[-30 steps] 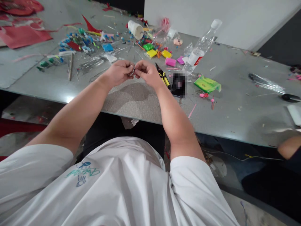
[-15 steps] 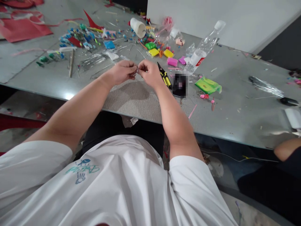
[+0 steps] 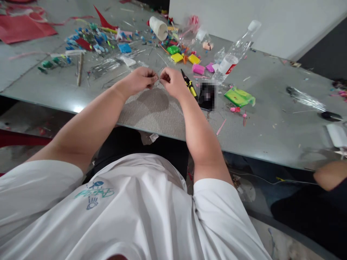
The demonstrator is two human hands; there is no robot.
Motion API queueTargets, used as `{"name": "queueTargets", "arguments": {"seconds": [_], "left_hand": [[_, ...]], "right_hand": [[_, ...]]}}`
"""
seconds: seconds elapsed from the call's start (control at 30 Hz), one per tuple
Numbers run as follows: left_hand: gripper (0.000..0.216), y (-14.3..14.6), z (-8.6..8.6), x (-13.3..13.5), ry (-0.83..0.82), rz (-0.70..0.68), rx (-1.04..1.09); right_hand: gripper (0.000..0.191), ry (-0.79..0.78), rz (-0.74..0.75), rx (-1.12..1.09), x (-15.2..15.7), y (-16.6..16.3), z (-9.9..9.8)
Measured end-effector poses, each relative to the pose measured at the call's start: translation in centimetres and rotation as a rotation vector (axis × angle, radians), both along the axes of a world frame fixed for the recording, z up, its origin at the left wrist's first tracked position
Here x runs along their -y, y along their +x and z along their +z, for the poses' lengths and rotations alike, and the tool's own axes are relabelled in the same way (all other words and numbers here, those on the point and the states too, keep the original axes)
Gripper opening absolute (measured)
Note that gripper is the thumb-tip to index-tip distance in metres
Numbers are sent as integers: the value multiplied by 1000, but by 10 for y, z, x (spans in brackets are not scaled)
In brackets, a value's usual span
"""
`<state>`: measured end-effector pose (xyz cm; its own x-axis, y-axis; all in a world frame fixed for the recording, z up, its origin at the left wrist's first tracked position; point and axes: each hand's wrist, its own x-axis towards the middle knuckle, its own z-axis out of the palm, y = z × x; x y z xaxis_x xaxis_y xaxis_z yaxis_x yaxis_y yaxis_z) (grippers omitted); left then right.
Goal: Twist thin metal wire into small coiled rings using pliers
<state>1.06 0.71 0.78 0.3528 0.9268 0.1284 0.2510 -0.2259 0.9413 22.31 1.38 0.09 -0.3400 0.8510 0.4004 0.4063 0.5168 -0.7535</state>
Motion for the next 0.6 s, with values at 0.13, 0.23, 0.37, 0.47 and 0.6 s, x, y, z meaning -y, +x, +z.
{"name": "queueTargets", "arguments": {"seconds": [0.13,0.23,0.37,0.47,0.6], "left_hand": [[35,1,-3,-8,122,72,-20],[35,2,-5,-12,109,106,9],[35,5,-2,-8,39,138,70],[34,5,5,0,63,155,45],[30,2,10,4,114,163,-23]], "right_hand": [[46,-197,21,-181,-12,-4,-14],[52,-257,33,-243,-12,-11,-17],[46,-228,-34,-276,-6,-16,-16],[39,-233,-63,-304,-5,-14,-17],[41,-286,-49,-333,-7,-10,-17]]}}
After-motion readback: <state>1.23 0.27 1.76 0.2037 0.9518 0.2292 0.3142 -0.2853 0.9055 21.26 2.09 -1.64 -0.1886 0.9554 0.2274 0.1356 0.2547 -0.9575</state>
